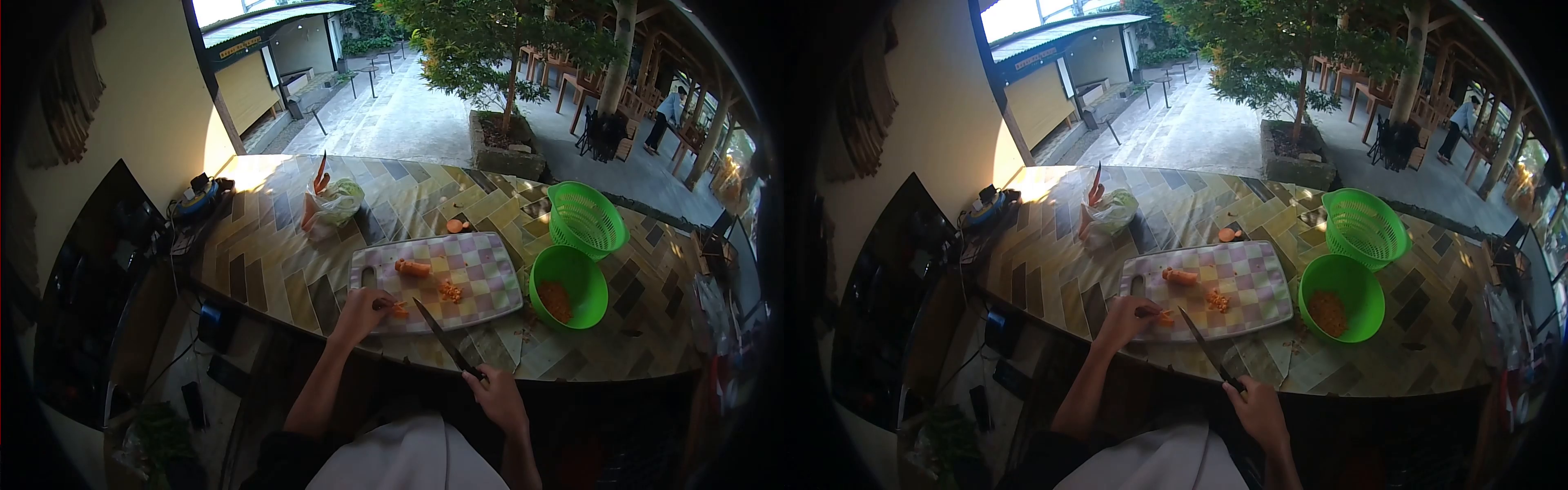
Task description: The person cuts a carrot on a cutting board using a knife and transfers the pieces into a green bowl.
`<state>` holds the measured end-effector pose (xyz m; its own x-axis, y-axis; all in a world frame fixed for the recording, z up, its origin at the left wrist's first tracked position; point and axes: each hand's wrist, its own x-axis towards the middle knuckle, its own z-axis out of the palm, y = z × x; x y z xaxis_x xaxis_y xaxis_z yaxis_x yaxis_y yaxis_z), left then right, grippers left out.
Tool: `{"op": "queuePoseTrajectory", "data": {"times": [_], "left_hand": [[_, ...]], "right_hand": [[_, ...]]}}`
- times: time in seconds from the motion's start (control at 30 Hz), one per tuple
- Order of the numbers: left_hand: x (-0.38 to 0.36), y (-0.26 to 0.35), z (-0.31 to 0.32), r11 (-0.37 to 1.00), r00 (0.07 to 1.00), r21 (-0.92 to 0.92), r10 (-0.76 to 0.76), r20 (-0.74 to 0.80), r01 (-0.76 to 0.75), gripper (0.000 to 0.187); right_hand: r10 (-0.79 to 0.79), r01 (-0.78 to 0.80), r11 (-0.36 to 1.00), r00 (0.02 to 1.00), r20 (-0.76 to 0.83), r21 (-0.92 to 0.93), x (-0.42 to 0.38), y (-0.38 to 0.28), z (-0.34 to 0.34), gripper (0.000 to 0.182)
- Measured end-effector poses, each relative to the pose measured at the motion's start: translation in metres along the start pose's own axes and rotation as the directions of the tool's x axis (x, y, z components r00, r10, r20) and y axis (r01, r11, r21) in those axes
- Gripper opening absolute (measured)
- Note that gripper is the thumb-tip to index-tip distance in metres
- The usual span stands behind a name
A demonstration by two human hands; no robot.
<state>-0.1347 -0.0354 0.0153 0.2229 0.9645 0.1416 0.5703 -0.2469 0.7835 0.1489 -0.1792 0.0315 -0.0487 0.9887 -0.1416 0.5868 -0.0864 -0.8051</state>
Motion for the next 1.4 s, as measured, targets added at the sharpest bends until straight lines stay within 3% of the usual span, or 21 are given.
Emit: {"op": "queuePoseTrajectory", "data": {"times": [0.2, 0.3, 0.4, 0.67, 0.8, 0.9, 1.2, 1.4], "left_hand": [[-0.001, 0.007, -0.006, 0.998, 0.999, -0.048, -0.032, 0.006, 0.032, 0.029], [0.002, -0.005, -0.004, 0.982, 0.995, -0.16, -0.093, 0.039, 0.098, 0.03], [0.004, -0.002, -0.001, 0.992, 0.996, -0.099, -0.072, 0.044, 0.076, 0.032], [-0.001, 0.011, 0.007, 0.983, 0.994, -0.148, -0.113, -0.004, 0.111, 0.033], [0.002, 0.003, 0.009, 0.986, 0.994, -0.153, -0.077, -0.072, 0.065, 0.034], [0.0, 0.011, 0.005, 0.999, 1.0, 0.032, -0.027, -0.013, 0.027, 0.032], [0.005, 0.002, 0.014, 0.999, 0.999, -0.032, 0.028, 0.016, -0.027, 0.03], [0.012, 0.018, 0.003, 0.994, 0.995, 0.043, 0.096, 0.013, -0.097, 0.025]], "right_hand": [[0.006, -0.006, 1.0, 1.0, 0.008, -0.003, 0.001, 0.0, 0.001, 0.033], [-0.005, 0.005, 0.999, 1.0, 0.0, -0.043, 0.001, -0.005, -0.001, 0.034], [-0.034, 0.032, 0.991, 0.999, -0.015, -0.129, 0.003, -0.013, -0.001, 0.036], [-0.043, 0.051, 0.97, 0.998, 0.036, -0.236, 0.011, -0.026, 0.002, 0.039], [-0.016, 0.019, 0.985, 1.0, 0.022, -0.171, 0.011, -0.029, 0.002, 0.039], [0.007, -0.006, 0.991, 1.0, 0.009, -0.13, 0.011, -0.03, 0.0, 0.037], [-0.028, 0.025, 0.995, 0.999, -0.031, -0.092, 0.009, -0.021, -0.001, 0.034], [-0.039, 0.037, 0.997, 0.999, -0.022, -0.064, 0.008, -0.014, 0.001, 0.034]]}}
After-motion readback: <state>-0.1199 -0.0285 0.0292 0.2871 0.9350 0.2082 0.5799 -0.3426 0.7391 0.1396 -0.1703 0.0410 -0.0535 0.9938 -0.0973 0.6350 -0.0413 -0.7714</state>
